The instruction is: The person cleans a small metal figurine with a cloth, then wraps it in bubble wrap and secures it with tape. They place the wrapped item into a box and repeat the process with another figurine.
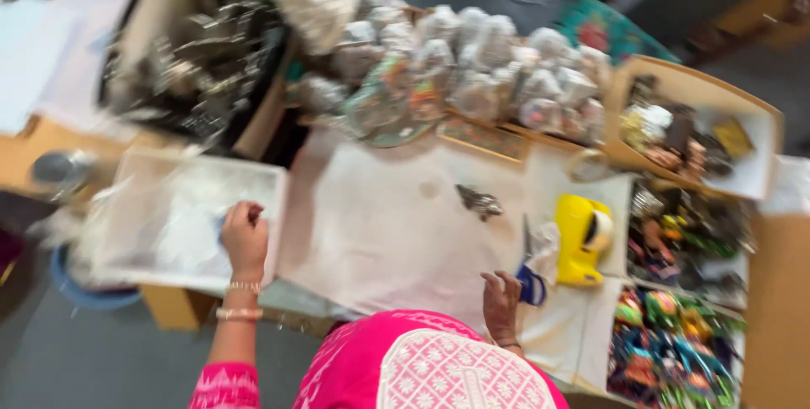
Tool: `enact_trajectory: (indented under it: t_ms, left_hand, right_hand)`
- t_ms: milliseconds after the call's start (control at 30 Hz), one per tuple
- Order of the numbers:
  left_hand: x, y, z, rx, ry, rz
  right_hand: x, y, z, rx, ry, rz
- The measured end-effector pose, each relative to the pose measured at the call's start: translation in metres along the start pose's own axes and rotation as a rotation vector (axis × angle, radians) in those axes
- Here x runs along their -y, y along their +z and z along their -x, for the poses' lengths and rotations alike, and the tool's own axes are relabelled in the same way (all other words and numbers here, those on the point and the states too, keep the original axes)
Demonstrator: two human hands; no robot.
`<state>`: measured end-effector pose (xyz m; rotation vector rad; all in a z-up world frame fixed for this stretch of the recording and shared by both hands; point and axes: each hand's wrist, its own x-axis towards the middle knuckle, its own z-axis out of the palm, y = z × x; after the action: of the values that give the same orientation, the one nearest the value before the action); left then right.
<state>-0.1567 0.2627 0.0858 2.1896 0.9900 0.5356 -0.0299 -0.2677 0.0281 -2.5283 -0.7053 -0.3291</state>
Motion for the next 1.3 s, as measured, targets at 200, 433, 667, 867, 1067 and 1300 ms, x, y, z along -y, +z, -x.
enact_trajectory:
  t_ms: [200, 433, 667, 867, 1067, 1300]
  left_hand:
    - [0.07, 0.009, 0.009, 0.278, 0.092, -0.257]
    - [0.054, 0.008, 0.015, 0.409, 0.104, -0.691]
    - [0.019, -0.006, -0.002, 0.14, 0.274, -0.39]
    - [0.051, 0.002, -0.001, 0.112, 0.226, -0.074]
    - [-0.003, -0.04, -0.003, -0.214, 0.244, -0.123]
    - [0.024, -0.03, -0.019, -0.164, 0.1, -0.272]
  right_hand:
    - [0.023, 0.014, -0.017, 0.049, -0.088, -0.075]
    - [0.064, 0.017, -0.072, 0.11, -0.133, -0.179]
    - [0.13, 0.037, -0.131, 0.176, -0.227, -0.342]
    - [0.207, 0.045, -0.18, 0.286, -0.381, -0.528]
    - [0.272, 0.075, -0.21, 0.522, -0.396, -0.699]
    - [0.321, 0.107, -0.226, 0.747, -0.391, -0.772]
